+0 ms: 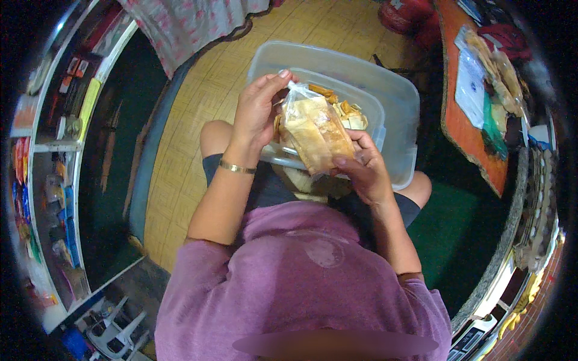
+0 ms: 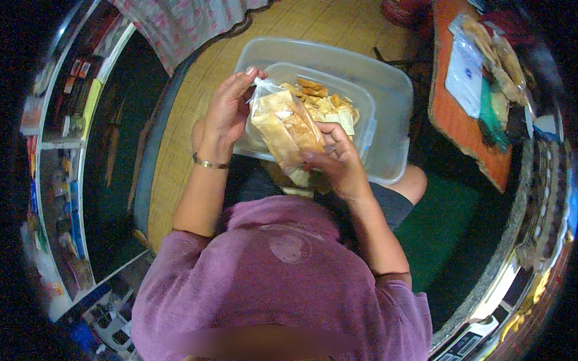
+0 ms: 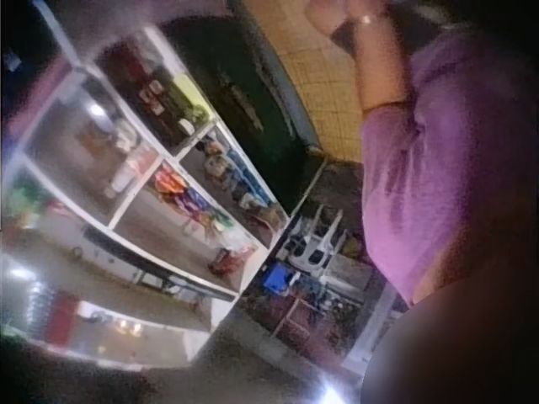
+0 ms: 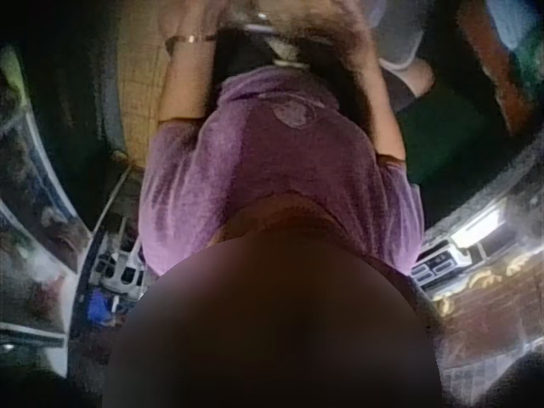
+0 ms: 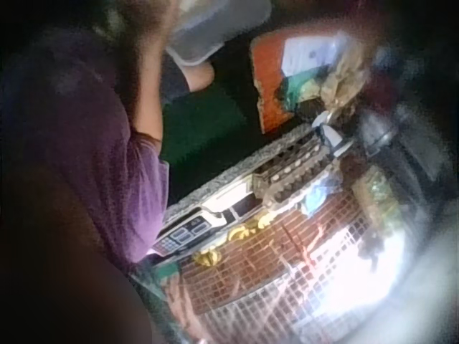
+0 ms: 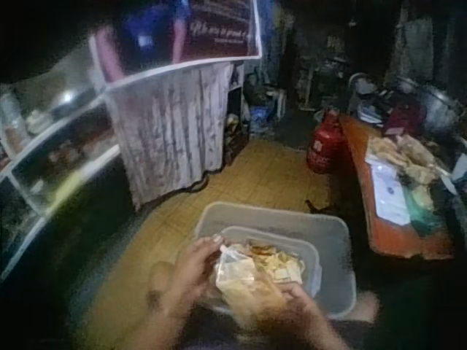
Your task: The person sits on the floor and packs flat, rectangular snack pieces from a large plastic bin into small clear plastic bags. They open each bag, fill it with snacks, and tie the bag closed before placing it on a nearby table.
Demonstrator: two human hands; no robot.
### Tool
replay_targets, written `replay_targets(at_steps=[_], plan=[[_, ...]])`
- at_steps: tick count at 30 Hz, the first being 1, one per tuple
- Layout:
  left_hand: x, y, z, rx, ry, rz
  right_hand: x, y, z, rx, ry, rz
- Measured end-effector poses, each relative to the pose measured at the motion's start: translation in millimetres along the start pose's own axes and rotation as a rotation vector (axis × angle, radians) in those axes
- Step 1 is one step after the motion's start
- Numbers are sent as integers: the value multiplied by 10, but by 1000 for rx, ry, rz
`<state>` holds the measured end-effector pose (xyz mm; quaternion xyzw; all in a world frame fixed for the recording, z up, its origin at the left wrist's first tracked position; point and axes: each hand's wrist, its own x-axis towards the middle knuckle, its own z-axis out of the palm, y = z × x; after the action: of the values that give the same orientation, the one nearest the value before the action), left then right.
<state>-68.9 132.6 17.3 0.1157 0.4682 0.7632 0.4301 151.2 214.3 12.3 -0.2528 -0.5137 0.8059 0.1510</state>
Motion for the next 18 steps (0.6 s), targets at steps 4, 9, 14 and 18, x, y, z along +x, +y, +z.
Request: replay_targets(at_steps=[4,9,14,18], plan=[[32,32,-25,120,-60,-96,20,-98,-41,163,4,70],[113,106,-198,87,-96,-90,-144,-480,-331,147,146,-87],[252,109,-639,-25,-104,-88,-415,-1184,-907,29,489,-403],[233,120,-969,-57,-21,-106,-448,-1765,-1505,-148,794,-481]])
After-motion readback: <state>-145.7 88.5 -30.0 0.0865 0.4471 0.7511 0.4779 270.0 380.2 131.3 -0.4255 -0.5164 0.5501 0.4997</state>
